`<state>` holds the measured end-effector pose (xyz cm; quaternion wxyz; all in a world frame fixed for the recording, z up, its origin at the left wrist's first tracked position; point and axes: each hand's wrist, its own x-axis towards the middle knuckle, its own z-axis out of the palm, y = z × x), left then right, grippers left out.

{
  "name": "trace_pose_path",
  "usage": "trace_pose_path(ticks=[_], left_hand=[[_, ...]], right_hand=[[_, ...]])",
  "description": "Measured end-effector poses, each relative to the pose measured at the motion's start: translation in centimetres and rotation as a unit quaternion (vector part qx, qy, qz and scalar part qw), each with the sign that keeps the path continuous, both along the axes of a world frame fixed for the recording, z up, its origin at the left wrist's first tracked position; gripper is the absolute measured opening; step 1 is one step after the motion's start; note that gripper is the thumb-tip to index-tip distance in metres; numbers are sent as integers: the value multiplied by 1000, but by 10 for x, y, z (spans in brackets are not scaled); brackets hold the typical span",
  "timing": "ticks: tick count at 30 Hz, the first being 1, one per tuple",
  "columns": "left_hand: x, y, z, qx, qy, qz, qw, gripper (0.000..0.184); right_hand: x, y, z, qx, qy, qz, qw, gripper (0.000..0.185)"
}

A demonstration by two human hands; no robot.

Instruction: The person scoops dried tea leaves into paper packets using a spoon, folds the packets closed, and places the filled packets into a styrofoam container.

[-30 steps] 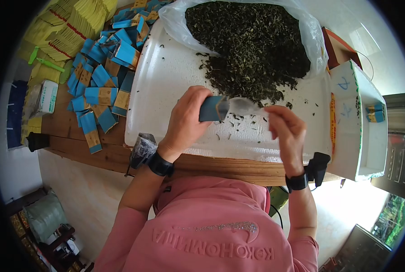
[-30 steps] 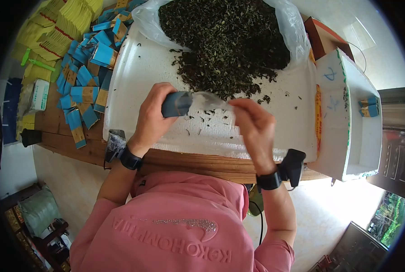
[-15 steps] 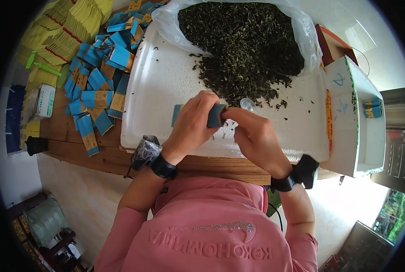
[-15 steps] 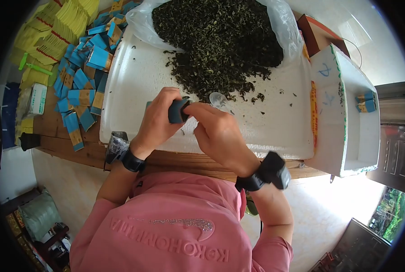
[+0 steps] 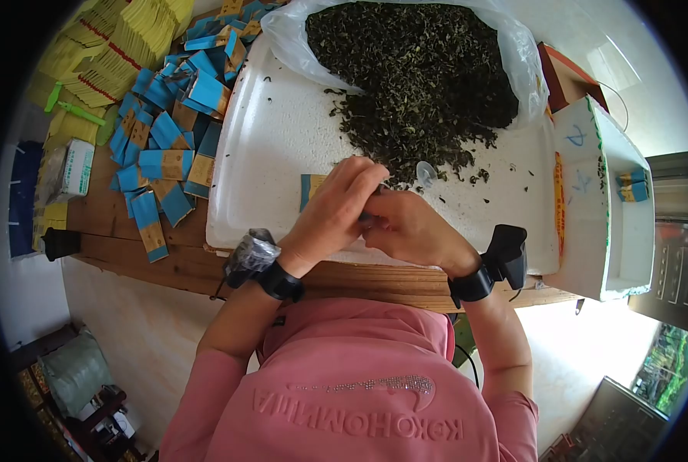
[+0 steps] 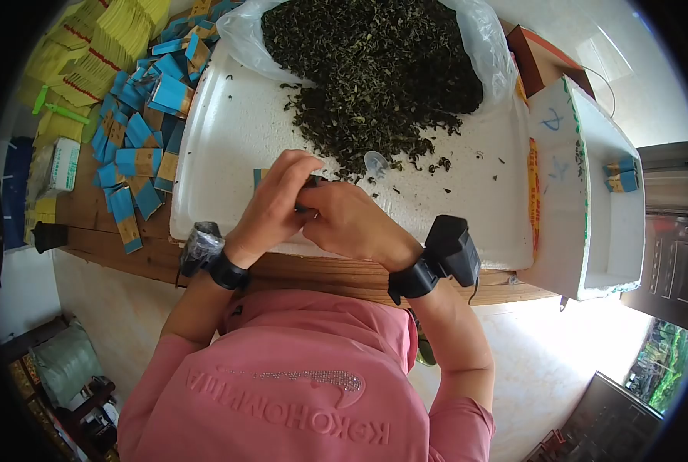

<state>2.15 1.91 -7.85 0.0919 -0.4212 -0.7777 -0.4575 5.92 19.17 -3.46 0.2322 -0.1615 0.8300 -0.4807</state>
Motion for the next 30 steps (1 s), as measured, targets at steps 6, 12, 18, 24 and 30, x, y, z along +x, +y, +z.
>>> trace_pose_path(ticks=[6, 12, 18, 24, 30], left_hand=[[-11, -32, 15, -55, -88, -15, 995, 81], [-14, -35, 12, -78, -118, -30, 989, 60], [-10, -22, 7, -5, -120, -7, 993, 53], [-14, -20, 5, 32, -139, 19, 990, 49], [-16, -18, 8, 38, -141, 29, 989, 49]], right_hand=[[8, 1, 5, -3, 167, -24, 986, 30], [7, 8, 9, 105, 278, 10, 955, 46], [11, 17, 12, 67, 200, -27, 977, 44], [29, 38, 11, -113, 151, -98, 977, 48], [40, 74, -15, 12, 170, -267, 949, 35]])
